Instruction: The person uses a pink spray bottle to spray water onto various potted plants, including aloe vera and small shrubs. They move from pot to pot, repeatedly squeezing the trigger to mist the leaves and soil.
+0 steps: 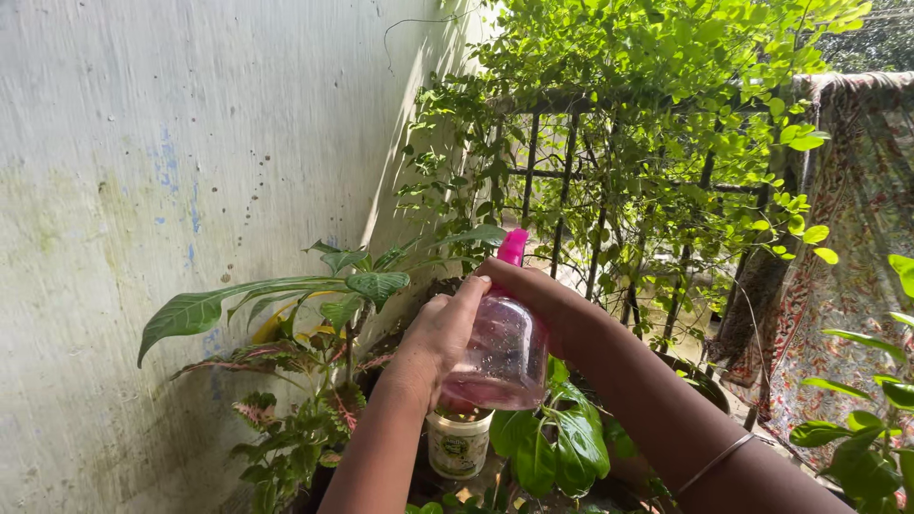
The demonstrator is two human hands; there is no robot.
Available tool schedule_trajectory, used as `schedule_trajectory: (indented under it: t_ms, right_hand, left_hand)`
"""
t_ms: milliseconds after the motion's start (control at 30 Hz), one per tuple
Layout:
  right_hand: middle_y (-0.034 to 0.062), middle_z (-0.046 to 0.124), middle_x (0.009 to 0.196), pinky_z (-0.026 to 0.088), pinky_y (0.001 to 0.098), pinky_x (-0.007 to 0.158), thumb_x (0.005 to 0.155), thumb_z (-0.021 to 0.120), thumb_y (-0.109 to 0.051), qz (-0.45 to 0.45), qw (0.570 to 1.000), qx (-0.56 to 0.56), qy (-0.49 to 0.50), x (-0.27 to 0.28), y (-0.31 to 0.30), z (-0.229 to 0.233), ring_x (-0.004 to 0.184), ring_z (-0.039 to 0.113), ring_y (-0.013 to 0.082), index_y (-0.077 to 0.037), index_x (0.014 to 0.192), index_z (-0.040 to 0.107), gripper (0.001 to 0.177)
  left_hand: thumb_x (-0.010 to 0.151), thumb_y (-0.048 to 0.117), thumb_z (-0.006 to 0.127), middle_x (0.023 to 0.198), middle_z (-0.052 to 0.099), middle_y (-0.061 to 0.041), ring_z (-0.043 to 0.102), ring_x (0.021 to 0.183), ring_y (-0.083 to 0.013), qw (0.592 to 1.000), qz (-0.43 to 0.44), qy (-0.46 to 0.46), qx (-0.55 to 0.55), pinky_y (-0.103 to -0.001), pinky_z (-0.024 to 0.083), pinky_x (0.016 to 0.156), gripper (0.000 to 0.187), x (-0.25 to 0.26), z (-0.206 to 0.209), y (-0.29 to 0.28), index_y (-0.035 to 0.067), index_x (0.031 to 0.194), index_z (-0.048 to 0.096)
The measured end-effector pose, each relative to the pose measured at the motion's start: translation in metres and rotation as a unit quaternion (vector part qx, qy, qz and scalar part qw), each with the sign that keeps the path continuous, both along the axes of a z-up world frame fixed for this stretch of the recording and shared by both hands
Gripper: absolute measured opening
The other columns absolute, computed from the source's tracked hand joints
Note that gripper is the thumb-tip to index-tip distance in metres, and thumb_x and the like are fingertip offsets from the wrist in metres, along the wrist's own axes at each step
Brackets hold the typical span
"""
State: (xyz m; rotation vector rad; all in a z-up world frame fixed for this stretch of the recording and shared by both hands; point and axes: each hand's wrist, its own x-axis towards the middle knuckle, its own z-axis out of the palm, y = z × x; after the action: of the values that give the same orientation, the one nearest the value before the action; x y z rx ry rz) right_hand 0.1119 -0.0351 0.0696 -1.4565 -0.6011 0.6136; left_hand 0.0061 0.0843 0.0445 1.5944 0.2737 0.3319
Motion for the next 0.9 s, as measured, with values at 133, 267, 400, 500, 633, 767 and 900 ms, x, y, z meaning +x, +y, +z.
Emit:
schedule_trajectory:
  t_ms: [133, 267, 400, 500, 633, 767, 900]
  right_hand:
    - [0.0046, 0.070, 0.077, 0.061, 0.0368, 0.062, 0.086, 0.067, -0.027, -0.003, 1.000, -0.006, 0.003, 0.000, 0.008, -0.002, 0.063, 0.069, 0.0176, -0.008, 0.092, 0.068, 0.021]
    - [0.0049, 0.069, 0.075, 0.061, 0.0358, 0.059, 0.086, 0.068, -0.028, -0.003, 1.000, -0.012, 0.013, 0.006, 0.015, -0.001, 0.059, 0.068, 0.0174, -0.007, 0.092, 0.067, 0.021]
    - [0.0048, 0.069, 0.074, 0.061, 0.0340, 0.058, 0.087, 0.068, -0.027, 0.007, 1.000, -0.005, 0.013, 0.012, 0.012, 0.000, 0.059, 0.068, 0.0158, -0.007, 0.092, 0.067, 0.021]
    - [0.0048, 0.069, 0.075, 0.061, 0.0329, 0.060, 0.090, 0.068, -0.028, 0.034, 0.999, 0.006, 0.029, 0.018, 0.009, 0.000, 0.060, 0.069, 0.0153, -0.007, 0.093, 0.066, 0.021]
    - [0.0053, 0.070, 0.075, 0.061, 0.0325, 0.058, 0.091, 0.067, -0.030, 0.033, 0.999, -0.015, 0.026, 0.022, 0.012, -0.002, 0.059, 0.069, 0.0157, -0.007, 0.093, 0.067, 0.023]
    - [0.0069, 0.072, 0.076, 0.061, 0.0340, 0.058, 0.090, 0.064, -0.038, 0.020, 0.998, -0.016, 0.049, 0.020, 0.013, -0.003, 0.059, 0.070, 0.0164, -0.008, 0.095, 0.067, 0.031]
    - [0.0050, 0.071, 0.079, 0.062, 0.0327, 0.064, 0.092, 0.069, -0.029, 0.044, 0.998, 0.019, 0.044, 0.014, 0.009, 0.000, 0.064, 0.071, 0.0150, -0.009, 0.097, 0.067, 0.021]
  left_hand:
    - [0.083, 0.061, 0.054, 0.120, 0.075, -0.018, 0.071, 0.106, -0.0259, 0.998, -0.033, -0.035, -0.030, -0.040, 0.056, 0.092, 0.077, 0.007, -0.008, 0.009, -0.003, 0.123, 0.071]
    - [0.084, 0.061, 0.055, 0.121, 0.074, -0.018, 0.071, 0.108, -0.0253, 0.999, -0.013, -0.024, -0.027, -0.041, 0.055, 0.094, 0.077, 0.008, -0.007, 0.012, -0.002, 0.126, 0.067]
    - [0.082, 0.066, 0.055, 0.128, 0.070, -0.018, 0.070, 0.113, -0.0256, 1.000, 0.011, 0.005, 0.004, -0.043, 0.054, 0.099, 0.083, -0.001, 0.005, 0.005, -0.001, 0.132, 0.061]
    - [0.080, 0.065, 0.053, 0.137, 0.060, -0.017, 0.067, 0.117, -0.0295, 0.998, 0.022, 0.055, 0.002, -0.055, 0.060, 0.095, 0.084, -0.008, 0.009, 0.001, 0.005, 0.138, 0.056]
    - [0.083, 0.071, 0.052, 0.141, 0.059, -0.021, 0.062, 0.125, -0.0291, 0.997, 0.022, 0.039, 0.066, -0.047, 0.049, 0.106, 0.089, -0.003, 0.007, 0.005, 0.003, 0.141, 0.053]
    - [0.082, 0.071, 0.050, 0.141, 0.060, -0.020, 0.063, 0.127, -0.0311, 0.997, 0.008, 0.065, 0.033, -0.053, 0.055, 0.103, 0.088, -0.007, 0.007, 0.008, 0.008, 0.144, 0.049]
    - [0.082, 0.073, 0.051, 0.142, 0.059, -0.018, 0.061, 0.128, -0.0280, 0.994, 0.022, 0.044, 0.095, -0.045, 0.047, 0.108, 0.088, -0.005, 0.009, 0.009, 0.007, 0.141, 0.055]
